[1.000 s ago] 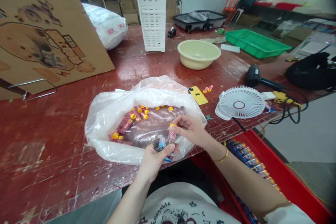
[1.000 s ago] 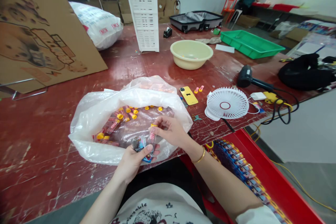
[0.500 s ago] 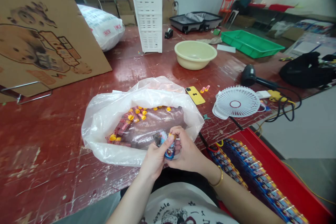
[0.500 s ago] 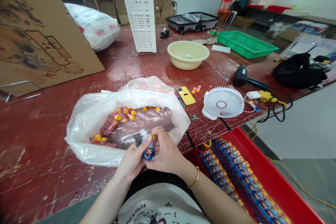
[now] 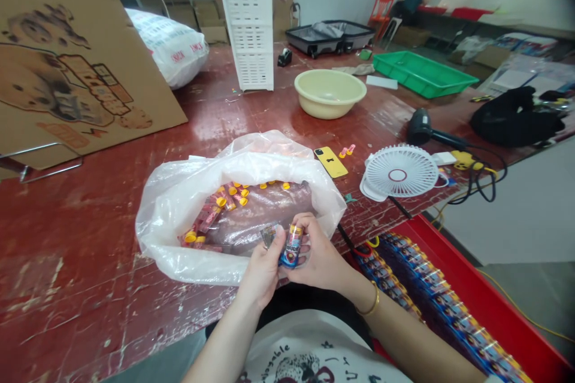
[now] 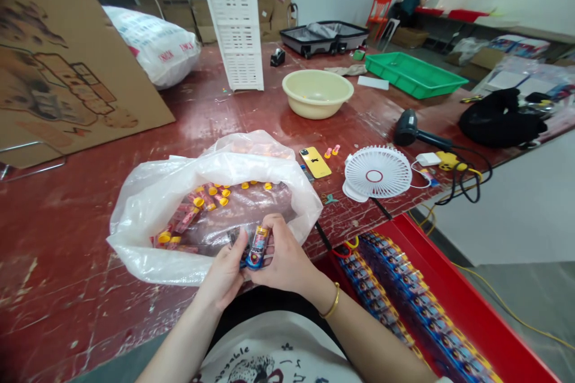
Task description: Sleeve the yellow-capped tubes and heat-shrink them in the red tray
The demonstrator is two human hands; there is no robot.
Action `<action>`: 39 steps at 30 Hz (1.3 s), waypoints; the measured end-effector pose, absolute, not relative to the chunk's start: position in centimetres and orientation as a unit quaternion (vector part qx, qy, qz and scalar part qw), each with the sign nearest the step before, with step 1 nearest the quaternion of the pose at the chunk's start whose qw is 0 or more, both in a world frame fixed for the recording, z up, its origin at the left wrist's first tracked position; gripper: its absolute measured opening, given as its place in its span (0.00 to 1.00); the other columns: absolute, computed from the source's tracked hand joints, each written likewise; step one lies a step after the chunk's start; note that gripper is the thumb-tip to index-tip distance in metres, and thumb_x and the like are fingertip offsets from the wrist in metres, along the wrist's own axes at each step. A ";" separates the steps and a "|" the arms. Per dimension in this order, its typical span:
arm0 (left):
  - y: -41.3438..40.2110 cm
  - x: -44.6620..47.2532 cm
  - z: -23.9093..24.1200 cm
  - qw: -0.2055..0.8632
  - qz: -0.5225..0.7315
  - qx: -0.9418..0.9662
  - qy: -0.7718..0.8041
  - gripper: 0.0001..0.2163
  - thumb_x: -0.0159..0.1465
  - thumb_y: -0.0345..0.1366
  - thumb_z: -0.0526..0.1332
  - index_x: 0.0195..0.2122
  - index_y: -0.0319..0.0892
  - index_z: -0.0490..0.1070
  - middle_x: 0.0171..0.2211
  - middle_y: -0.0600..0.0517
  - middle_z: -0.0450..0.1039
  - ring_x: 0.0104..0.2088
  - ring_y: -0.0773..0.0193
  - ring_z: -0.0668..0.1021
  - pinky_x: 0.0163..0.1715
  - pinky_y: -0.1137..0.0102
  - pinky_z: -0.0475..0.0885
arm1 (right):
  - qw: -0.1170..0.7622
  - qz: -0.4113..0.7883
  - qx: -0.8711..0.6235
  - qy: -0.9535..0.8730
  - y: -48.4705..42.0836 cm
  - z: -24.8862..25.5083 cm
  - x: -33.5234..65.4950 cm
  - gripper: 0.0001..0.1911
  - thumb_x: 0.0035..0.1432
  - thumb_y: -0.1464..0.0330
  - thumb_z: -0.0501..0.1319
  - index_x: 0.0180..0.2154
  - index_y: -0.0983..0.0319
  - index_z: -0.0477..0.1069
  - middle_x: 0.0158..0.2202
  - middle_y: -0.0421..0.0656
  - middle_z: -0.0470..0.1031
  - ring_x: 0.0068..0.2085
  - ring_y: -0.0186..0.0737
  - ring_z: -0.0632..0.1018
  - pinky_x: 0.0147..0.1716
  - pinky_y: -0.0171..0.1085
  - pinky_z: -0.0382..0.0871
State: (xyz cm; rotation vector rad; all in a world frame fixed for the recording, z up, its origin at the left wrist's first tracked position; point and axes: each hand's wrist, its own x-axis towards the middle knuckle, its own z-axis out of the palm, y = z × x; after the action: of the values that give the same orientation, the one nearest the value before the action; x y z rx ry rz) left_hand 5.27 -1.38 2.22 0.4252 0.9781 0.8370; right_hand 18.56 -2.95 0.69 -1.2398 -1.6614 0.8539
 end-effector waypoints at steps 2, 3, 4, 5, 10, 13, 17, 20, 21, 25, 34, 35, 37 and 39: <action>-1.4 5.0 2.4 0.775 0.381 0.192 0.466 0.20 0.61 0.49 0.65 0.42 0.33 0.78 0.37 0.40 0.82 0.40 0.53 0.83 0.36 0.67 0.80 | 0.443 0.307 -0.510 -0.670 -3.2 0.6 19.6 0.32 0.40 0.69 0.70 0.45 0.57 0.56 0.47 0.44 0.63 0.46 0.42 0.72 0.46 0.41 0.71; -1.4 4.9 2.5 0.773 0.377 0.192 0.473 0.18 0.63 0.45 0.63 0.44 0.33 0.77 0.40 0.40 0.81 0.41 0.53 0.83 0.37 0.67 0.80 | 0.444 0.285 -0.521 -0.672 -3.5 0.5 20.5 0.32 0.40 0.68 0.70 0.45 0.57 0.56 0.46 0.44 0.63 0.46 0.42 0.71 0.47 0.42 0.70; -1.4 4.7 2.6 0.771 0.374 0.196 0.477 0.16 0.63 0.41 0.63 0.46 0.33 0.76 0.42 0.40 0.81 0.43 0.53 0.82 0.39 0.66 0.80 | 0.439 0.266 -0.537 -0.670 -4.0 0.2 21.9 0.31 0.41 0.67 0.70 0.45 0.57 0.56 0.46 0.44 0.63 0.47 0.42 0.71 0.48 0.42 0.70; -1.4 4.6 2.6 0.768 0.373 0.204 0.479 0.16 0.62 0.38 0.64 0.48 0.34 0.75 0.44 0.40 0.81 0.44 0.53 0.82 0.41 0.65 0.80 | 0.430 0.252 -0.560 -0.662 -4.7 -0.2 23.6 0.31 0.42 0.66 0.70 0.45 0.57 0.56 0.47 0.45 0.63 0.46 0.42 0.71 0.48 0.42 0.69; -1.1 4.9 1.7 0.740 0.356 0.260 0.507 0.21 0.51 0.37 0.74 0.45 0.38 0.76 0.41 0.43 0.82 0.44 0.49 0.82 0.42 0.62 0.80 | 0.317 0.158 -0.792 -0.498 -14.5 -4.1 35.7 0.31 0.43 0.58 0.69 0.45 0.58 0.56 0.41 0.43 0.66 0.40 0.43 0.73 0.41 0.44 0.72; -1.1 5.8 1.0 0.726 0.339 0.279 0.530 0.19 0.47 0.40 0.76 0.38 0.37 0.78 0.35 0.45 0.82 0.39 0.51 0.83 0.39 0.63 0.81 | 0.256 0.124 -0.874 -0.394 -22.5 -6.9 40.3 0.30 0.42 0.56 0.68 0.42 0.58 0.56 0.38 0.44 0.67 0.37 0.47 0.73 0.38 0.48 0.71; -1.3 6.8 0.6 0.717 0.332 0.308 0.529 0.20 0.44 0.45 0.77 0.32 0.37 0.78 0.28 0.48 0.81 0.34 0.55 0.83 0.37 0.65 0.82 | 0.222 0.109 -0.904 -0.349 -27.5 -11.1 40.7 0.27 0.35 0.60 0.70 0.35 0.57 0.58 0.35 0.43 0.65 0.37 0.49 0.71 0.38 0.49 0.71; -1.4 6.9 0.6 0.718 0.320 0.324 0.526 0.21 0.43 0.47 0.77 0.32 0.38 0.78 0.28 0.49 0.81 0.33 0.55 0.83 0.35 0.66 0.82 | 0.205 0.110 -0.913 -0.335 -26.8 -14.2 39.3 0.29 0.31 0.59 0.71 0.35 0.58 0.60 0.36 0.42 0.64 0.39 0.49 0.72 0.40 0.48 0.71; -1.4 6.8 0.6 0.715 0.317 0.325 0.531 0.20 0.43 0.47 0.77 0.32 0.38 0.78 0.28 0.49 0.81 0.32 0.55 0.83 0.34 0.67 0.82 | 0.197 0.109 -0.916 -0.331 -26.3 -15.0 39.0 0.30 0.30 0.59 0.72 0.35 0.58 0.61 0.37 0.42 0.65 0.41 0.50 0.72 0.41 0.49 0.70; -1.4 6.2 0.8 0.707 0.307 0.320 0.551 0.18 0.44 0.42 0.77 0.31 0.37 0.77 0.25 0.50 0.79 0.29 0.56 0.82 0.30 0.69 0.81 | 0.173 0.094 -0.924 -0.329 -25.2 -15.4 38.5 0.36 0.27 0.56 0.73 0.40 0.60 0.65 0.42 0.47 0.66 0.46 0.60 0.71 0.42 0.57 0.67; -1.5 5.0 1.4 0.739 0.322 0.293 0.514 0.24 0.51 0.40 0.72 0.49 0.39 0.74 0.43 0.45 0.81 0.41 0.51 0.83 0.32 0.65 0.81 | 0.304 0.039 -0.840 -0.448 -20.2 -7.0 37.1 0.21 0.55 0.56 0.63 0.45 0.59 0.62 0.42 0.47 0.68 0.42 0.47 0.72 0.44 0.50 0.69; -1.6 4.6 1.4 0.742 0.319 0.294 0.511 0.24 0.51 0.40 0.72 0.50 0.40 0.74 0.44 0.44 0.81 0.42 0.50 0.82 0.34 0.64 0.81 | 0.338 0.050 -0.813 -0.471 -18.0 -6.3 35.8 0.17 0.57 0.58 0.62 0.45 0.58 0.62 0.41 0.46 0.67 0.40 0.45 0.72 0.41 0.48 0.70; -1.7 3.7 1.6 0.735 0.322 0.303 0.514 0.24 0.52 0.40 0.72 0.49 0.40 0.75 0.46 0.43 0.80 0.43 0.49 0.82 0.37 0.62 0.80 | 0.411 0.085 -0.734 -0.534 -12.6 -4.9 32.4 0.11 0.60 0.63 0.60 0.43 0.58 0.63 0.41 0.45 0.68 0.39 0.42 0.72 0.40 0.44 0.71; -1.8 2.8 1.7 0.715 0.338 0.309 0.527 0.21 0.53 0.41 0.72 0.46 0.40 0.76 0.45 0.42 0.81 0.42 0.49 0.83 0.37 0.62 0.80 | 0.453 0.134 -0.635 -0.611 -6.6 -3.8 28.4 0.06 0.61 0.68 0.58 0.41 0.59 0.65 0.43 0.46 0.69 0.43 0.42 0.72 0.44 0.44 0.70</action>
State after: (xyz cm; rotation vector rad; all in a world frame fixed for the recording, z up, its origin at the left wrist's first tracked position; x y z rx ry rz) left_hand 2.77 -1.80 1.70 0.6852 1.1680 0.7488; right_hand 28.44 -6.56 -3.82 -1.5693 -1.5080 0.3318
